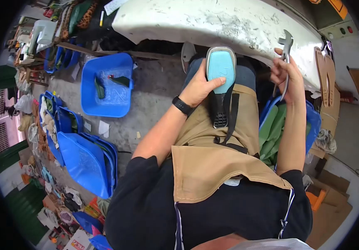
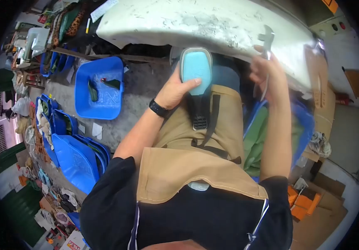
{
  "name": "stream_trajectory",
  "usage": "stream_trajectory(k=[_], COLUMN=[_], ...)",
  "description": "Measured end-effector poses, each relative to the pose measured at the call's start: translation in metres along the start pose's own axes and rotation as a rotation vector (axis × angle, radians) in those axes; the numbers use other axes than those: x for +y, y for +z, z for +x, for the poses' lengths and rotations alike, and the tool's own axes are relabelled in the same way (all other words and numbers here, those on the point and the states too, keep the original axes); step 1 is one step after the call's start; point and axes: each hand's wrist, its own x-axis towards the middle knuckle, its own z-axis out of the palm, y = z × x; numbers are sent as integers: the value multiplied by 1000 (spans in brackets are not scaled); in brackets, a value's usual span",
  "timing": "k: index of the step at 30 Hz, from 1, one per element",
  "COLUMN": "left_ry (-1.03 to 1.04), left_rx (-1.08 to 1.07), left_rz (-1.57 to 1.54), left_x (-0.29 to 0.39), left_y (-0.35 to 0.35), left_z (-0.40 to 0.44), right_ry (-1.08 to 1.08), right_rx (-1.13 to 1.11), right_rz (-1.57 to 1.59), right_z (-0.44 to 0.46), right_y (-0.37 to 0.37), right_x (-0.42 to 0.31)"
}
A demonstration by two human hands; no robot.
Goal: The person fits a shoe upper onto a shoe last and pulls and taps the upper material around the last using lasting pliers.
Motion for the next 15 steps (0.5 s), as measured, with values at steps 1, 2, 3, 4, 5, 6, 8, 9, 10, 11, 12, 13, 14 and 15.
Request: stream_trajectory(k=[1,2,3,4,5,6,8,9,10,11,12,13,14,15], left_ry=[-18,-35,-52,-56,-66,-75,-93,-97,-87,-74,-62,-49,-47,-18], left_rx=[-22,-44,-66,-67,-64,-62,-61,-64,-76,-88,-98,-105,-102,-93], left_rz=[1,4,10,7,-26,-58,-123,-126,-111,-94,-78,-63,-66,-66], left_x=[8,16,19,20,21,21,23,24,26,28,29,29,28,26], left_y=[2,3,3,1,-1,-4,-5,-2,1,4,7,9,11,12], left_z=[-2,-4,-6,-4,0,4,9,8,6,5,3,2,1,1], right_ry=[9,72,133,136,109,82,23,26,83,138,195,253,254,267], right_rx=[7,-130,-268,-264,-279,-294,-318,-313,-362,-412,-463,-517,-520,-511], right_rz=[-10,19,52,51,-100,-251,-555,-556,-572,-587,-602,-618,-621,-608], right_z=[-11,-23,-33,-41,-49,-56,-64,-66,-66,-65,-64,-64,-64,-64], right_y=[2,3,3,5,7,9,11,10,10,10,10,11,13,16], right_x=[5,10,14,17,18,19,18,16,12,8,4,1,-1,-2])
